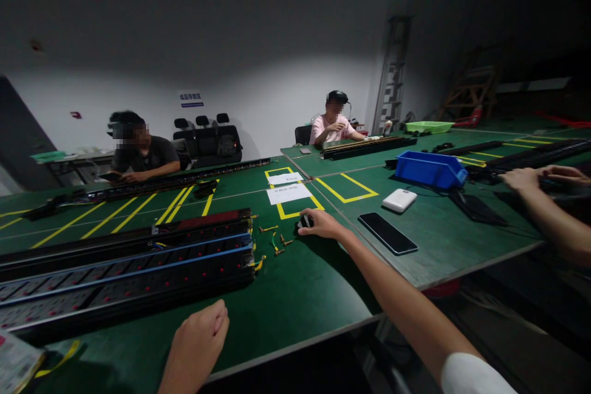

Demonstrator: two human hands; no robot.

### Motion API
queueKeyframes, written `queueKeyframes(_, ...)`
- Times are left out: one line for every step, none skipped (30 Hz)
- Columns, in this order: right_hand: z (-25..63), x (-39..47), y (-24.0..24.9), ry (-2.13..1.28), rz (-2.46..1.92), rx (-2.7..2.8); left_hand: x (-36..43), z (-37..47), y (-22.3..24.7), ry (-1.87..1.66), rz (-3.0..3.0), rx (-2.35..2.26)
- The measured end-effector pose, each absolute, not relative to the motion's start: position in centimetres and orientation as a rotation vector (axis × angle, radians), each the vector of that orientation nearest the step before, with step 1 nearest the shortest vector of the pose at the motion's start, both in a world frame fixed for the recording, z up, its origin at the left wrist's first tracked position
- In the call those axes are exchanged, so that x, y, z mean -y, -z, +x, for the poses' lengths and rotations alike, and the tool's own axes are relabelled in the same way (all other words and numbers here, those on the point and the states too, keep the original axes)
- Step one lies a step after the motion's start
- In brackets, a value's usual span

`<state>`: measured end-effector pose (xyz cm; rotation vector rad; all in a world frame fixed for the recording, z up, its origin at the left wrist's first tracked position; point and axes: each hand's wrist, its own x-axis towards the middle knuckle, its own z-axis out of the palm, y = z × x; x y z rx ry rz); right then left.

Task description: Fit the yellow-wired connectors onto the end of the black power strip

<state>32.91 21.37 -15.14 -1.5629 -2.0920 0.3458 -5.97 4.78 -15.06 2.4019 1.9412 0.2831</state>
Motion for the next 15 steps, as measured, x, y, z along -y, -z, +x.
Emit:
queueKeyframes(33.3, -21.7, 15.4, -0.363, -1.567, 2.072, -4.8, -6.0, 15.1, -0.281, 2.402, -1.94)
queueKeyframes(33.7, -21.9, 15.6, -0.376, -1.572, 2.05, -4.8, -6.0, 15.1, -0.278, 2.402, -1.94)
queueKeyframes(34.0, -22.2, 15.8, -0.385, -1.575, 2.029, -4.8, -6.0, 15.0, -0.276, 2.401, -1.94)
queueKeyframes(34.3, -22.4, 16.0, -0.391, -1.579, 2.009, -4.8, -6.0, 15.0, -0.274, 2.399, -1.939)
queueKeyframes(34.6, -22.5, 16.2, -0.394, -1.585, 1.989, -4.8, -6.0, 15.0, -0.273, 2.397, -1.935)
queueKeyframes(34.8, -22.7, 16.3, -0.393, -1.594, 1.969, -4.7, -6.0, 15.0, -0.271, 2.394, -1.933)
queueKeyframes(34.9, -22.8, 16.3, -0.386, -1.602, 1.95, -4.7, -6.0, 14.9, -0.27, 2.389, -1.932)
queueKeyframes(35.0, -22.8, 16.3, -0.373, -1.611, 1.932, -4.7, -6.0, 15.0, -0.27, 2.385, -1.932)
queueKeyframes(35.1, -22.8, 16.3, -0.355, -1.62, 1.914, -4.8, -6.0, 15.0, -0.272, 2.382, -1.933)
queueKeyframes(35.1, -22.8, 16.2, -0.329, -1.631, 1.897, -4.8, -6.0, 15.0, -0.277, 2.382, -1.936)
queueKeyframes(35.1, -22.8, 16.1, -0.297, -1.643, 1.882, -4.8, -6.0, 15.0, -0.282, 2.384, -1.937)
queueKeyframes(35.1, -22.7, 16.0, -0.264, -1.656, 1.868, -4.8, -5.9, 15.0, -0.284, 2.389, -1.939)
queueKeyframes(35.0, -22.7, 15.9, -0.229, -1.668, 1.852, -4.8, -5.9, 14.9, -0.28, 2.393, -1.94)
queueKeyframes(34.9, -22.6, 15.7, -0.193, -1.673, 1.832, -4.8, -5.8, 14.8, -0.272, 2.396, -1.942)
queueKeyframes(34.7, -22.6, 15.5, -0.164, -1.665, 1.81, -4.8, -5.7, 14.7, -0.266, 2.397, -1.945)
